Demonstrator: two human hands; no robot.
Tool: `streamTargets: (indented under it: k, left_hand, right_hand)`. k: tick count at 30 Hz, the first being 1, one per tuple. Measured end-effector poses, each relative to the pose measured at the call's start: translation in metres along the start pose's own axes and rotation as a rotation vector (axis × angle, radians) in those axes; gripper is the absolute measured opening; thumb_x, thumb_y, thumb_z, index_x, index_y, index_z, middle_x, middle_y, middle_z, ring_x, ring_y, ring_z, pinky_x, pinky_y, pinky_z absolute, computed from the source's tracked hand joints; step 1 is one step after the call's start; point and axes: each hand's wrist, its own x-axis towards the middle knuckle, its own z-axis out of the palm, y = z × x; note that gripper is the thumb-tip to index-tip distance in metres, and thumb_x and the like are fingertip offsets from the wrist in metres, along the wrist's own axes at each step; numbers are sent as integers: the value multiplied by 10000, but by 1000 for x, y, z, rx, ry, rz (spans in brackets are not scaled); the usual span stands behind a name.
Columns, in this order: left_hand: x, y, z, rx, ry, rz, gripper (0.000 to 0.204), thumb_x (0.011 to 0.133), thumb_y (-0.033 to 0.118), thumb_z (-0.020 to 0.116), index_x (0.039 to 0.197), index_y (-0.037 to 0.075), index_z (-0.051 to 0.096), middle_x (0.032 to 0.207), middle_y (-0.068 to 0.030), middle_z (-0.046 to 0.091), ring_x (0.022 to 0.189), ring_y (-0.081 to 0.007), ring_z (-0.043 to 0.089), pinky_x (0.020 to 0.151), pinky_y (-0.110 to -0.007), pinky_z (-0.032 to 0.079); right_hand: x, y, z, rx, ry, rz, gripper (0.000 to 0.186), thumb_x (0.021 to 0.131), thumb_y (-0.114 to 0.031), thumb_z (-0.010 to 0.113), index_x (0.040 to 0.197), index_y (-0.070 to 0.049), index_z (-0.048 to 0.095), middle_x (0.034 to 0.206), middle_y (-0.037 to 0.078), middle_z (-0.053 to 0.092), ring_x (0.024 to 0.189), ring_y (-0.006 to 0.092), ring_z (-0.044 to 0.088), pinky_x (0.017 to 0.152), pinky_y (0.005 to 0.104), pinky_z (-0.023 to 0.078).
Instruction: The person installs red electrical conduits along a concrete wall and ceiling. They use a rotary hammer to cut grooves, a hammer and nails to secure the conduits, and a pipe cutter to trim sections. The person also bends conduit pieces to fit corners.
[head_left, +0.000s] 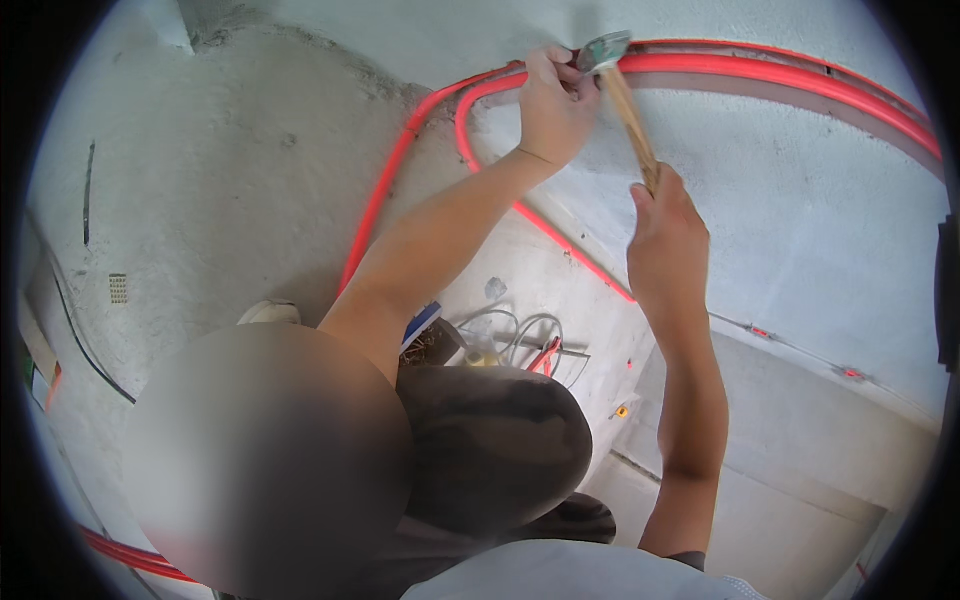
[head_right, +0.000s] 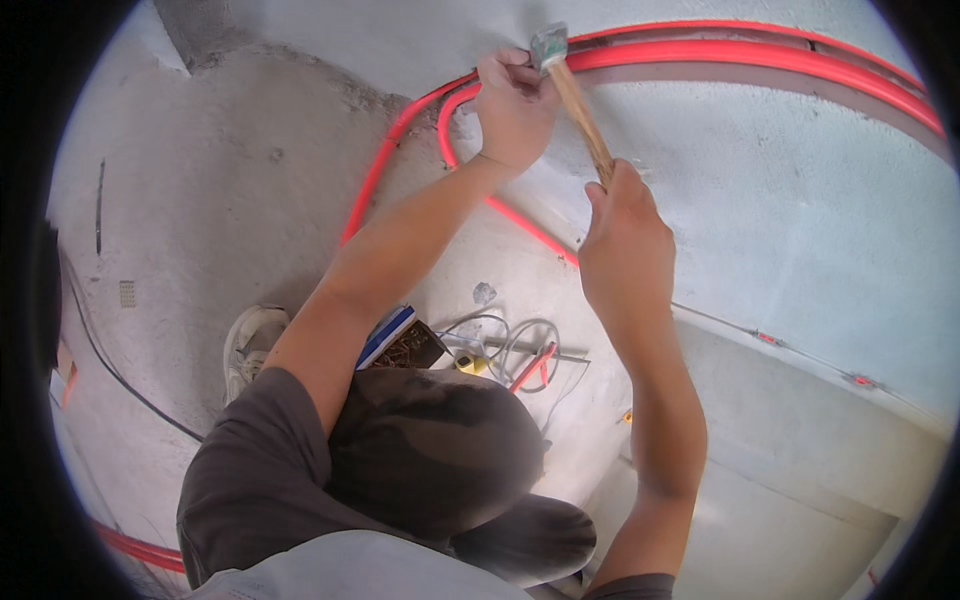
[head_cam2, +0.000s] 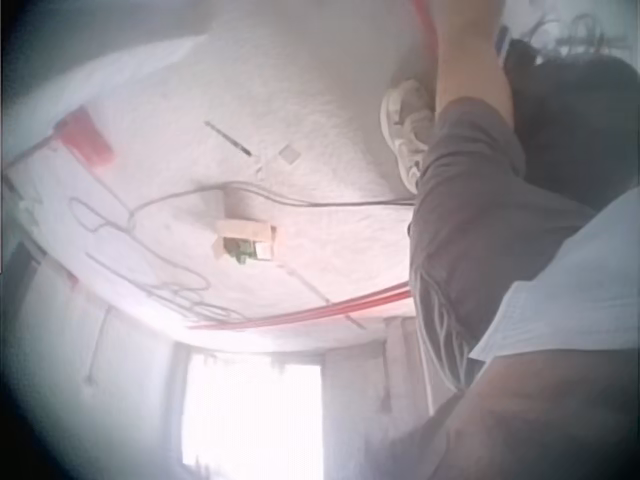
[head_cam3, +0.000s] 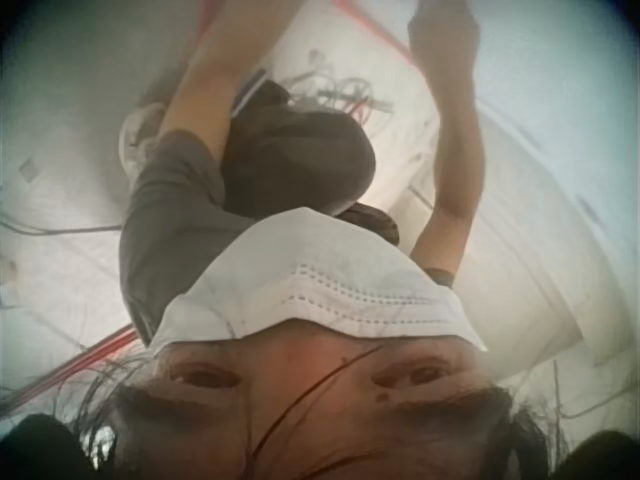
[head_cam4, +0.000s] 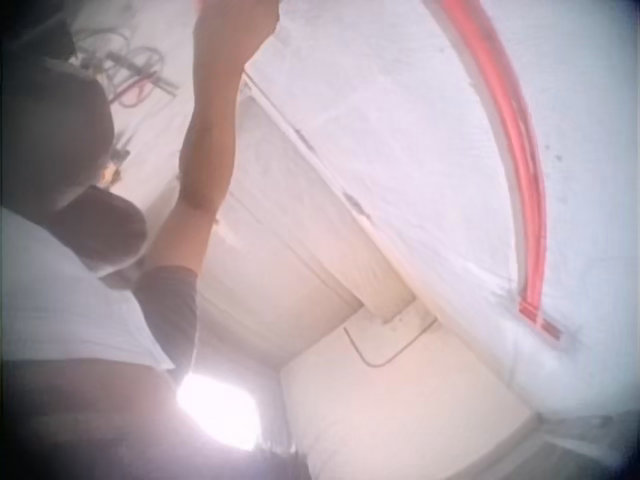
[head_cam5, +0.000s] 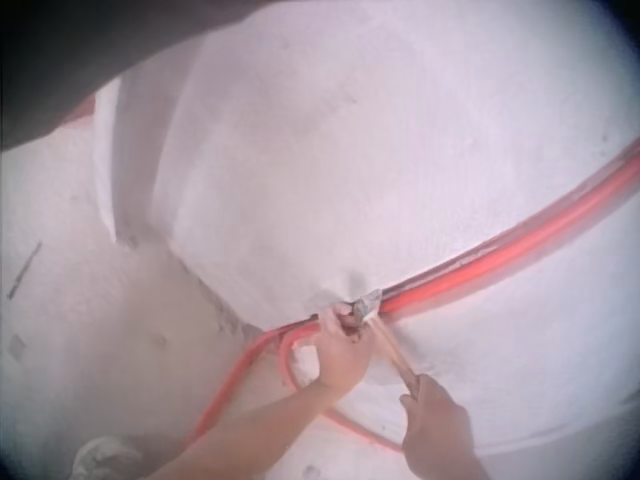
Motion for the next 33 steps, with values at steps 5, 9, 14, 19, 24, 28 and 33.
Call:
streamTargets:
  k: [5,9,14,19,24,28,33]
  left_hand:
    - [-1,-1,2,0,-12,40,416,831,17,728,1151,15,463,796,-117,638,626,-258,644,583,-358,532]
    - [-5,-2,-8,76,-88,48,427,838,-18,696,1195,9,463,854,-133,665,670,-283,668,628,-371,551]
    - [-8,-11,-24,8,-124,181,451,838,-82,670,1258,5,528,979,-115,700,843,-244,711,741,-334,574]
    - [2,-22,-36,165,-125,310,389,817,-130,611,1163,32,686,1077,-131,690,920,-295,698,798,-372,574]
    - [3,-29,-43,275,-163,369,381,821,-116,606,1129,61,743,1138,-117,684,974,-306,673,831,-391,568]
    - [0,-33,-46,286,-154,366,383,823,-108,624,1141,65,747,1143,-104,688,1030,-301,655,836,-383,571]
    - [3,-42,-44,304,-219,385,420,806,-93,660,1188,66,732,1162,-84,681,1068,-296,632,830,-379,577]
  right_hand:
    - [-8,-14,-2,34,74,35,277,1021,-155,567,1222,18,487,1011,263,662,869,466,659,690,525,537]
    - [-3,4,22,8,-17,80,317,1025,-161,561,1269,29,492,1019,284,664,871,472,663,693,530,530]
    - [-20,-24,-6,146,235,72,301,1023,-153,564,1261,19,501,1019,259,671,879,461,666,709,527,531]
    - [-13,-15,16,28,128,62,278,1029,-157,546,1251,8,513,1046,233,677,887,440,670,731,516,526]
    - [-10,-9,2,-96,-54,94,293,1023,-142,552,1274,1,503,1000,233,688,844,447,677,725,500,538]
    - [-28,-36,-23,116,272,73,346,1001,-105,599,1313,10,499,989,257,685,844,444,700,707,457,557]
    - [-11,22,51,-108,-123,164,327,1031,-156,543,1312,-3,477,941,285,668,786,501,653,676,541,529]
